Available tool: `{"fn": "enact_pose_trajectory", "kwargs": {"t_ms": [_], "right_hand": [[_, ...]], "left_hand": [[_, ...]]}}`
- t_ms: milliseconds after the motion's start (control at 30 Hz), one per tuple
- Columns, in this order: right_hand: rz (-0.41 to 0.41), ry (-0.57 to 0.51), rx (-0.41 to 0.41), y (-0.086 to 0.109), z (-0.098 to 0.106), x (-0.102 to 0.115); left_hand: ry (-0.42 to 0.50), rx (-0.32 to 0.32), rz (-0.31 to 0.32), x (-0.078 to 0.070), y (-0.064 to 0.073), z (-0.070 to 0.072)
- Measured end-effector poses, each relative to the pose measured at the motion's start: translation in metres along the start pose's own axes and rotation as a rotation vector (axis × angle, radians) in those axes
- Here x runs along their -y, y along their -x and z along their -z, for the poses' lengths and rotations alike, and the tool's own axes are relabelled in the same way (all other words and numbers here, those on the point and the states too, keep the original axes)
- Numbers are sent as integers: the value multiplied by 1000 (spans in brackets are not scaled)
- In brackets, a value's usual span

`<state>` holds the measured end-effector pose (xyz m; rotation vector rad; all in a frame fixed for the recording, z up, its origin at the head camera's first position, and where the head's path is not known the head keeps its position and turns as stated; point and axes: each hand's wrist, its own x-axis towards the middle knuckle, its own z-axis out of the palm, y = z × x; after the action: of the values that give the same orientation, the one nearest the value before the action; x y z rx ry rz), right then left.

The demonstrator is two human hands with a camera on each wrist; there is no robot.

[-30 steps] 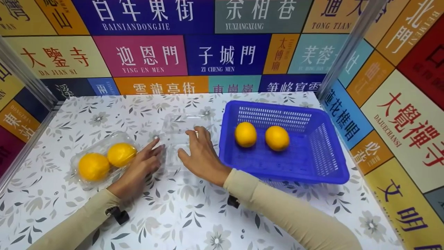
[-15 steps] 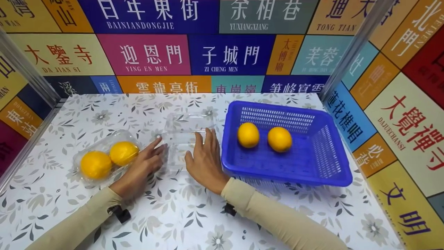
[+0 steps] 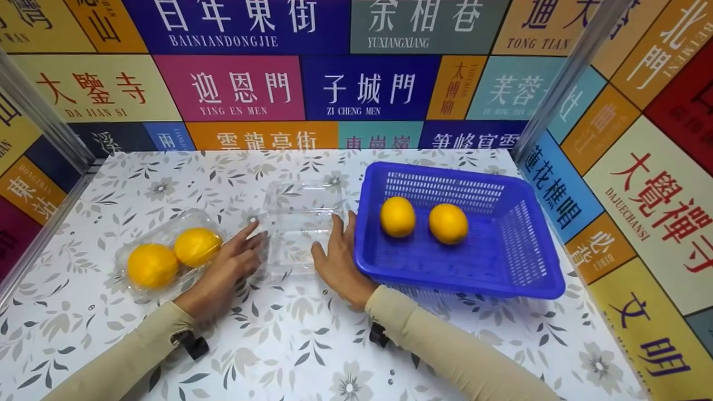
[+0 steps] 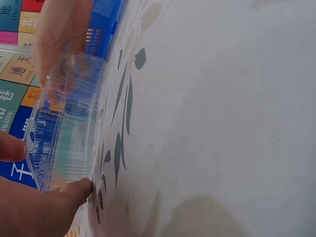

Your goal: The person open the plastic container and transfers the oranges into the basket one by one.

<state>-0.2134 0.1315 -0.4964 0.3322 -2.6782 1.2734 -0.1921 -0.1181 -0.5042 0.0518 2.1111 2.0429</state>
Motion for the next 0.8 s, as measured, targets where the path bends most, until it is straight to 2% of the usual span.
{"fn": "enact_pose_trajectory", "kwargs": {"t_ms": [133,300,600,700,800], "right_hand": [[22,-32,-27,-1,-2,-3],[24,-68,-21,-1,-4,-5],[-104,-40,103,6,-3,-4],[-112,-1,139,8,0,-1],[-85,39,164,11,2,1]], "left_hand": [[-1,-5,-3,-1,0,0],[-19,-22,-12,-1,-1,-1],[-17,-26,-3,0,-1,-1],[-16,-29,2,-1,-1,-1],[-6,-31,10,0,-1,-1]]}}
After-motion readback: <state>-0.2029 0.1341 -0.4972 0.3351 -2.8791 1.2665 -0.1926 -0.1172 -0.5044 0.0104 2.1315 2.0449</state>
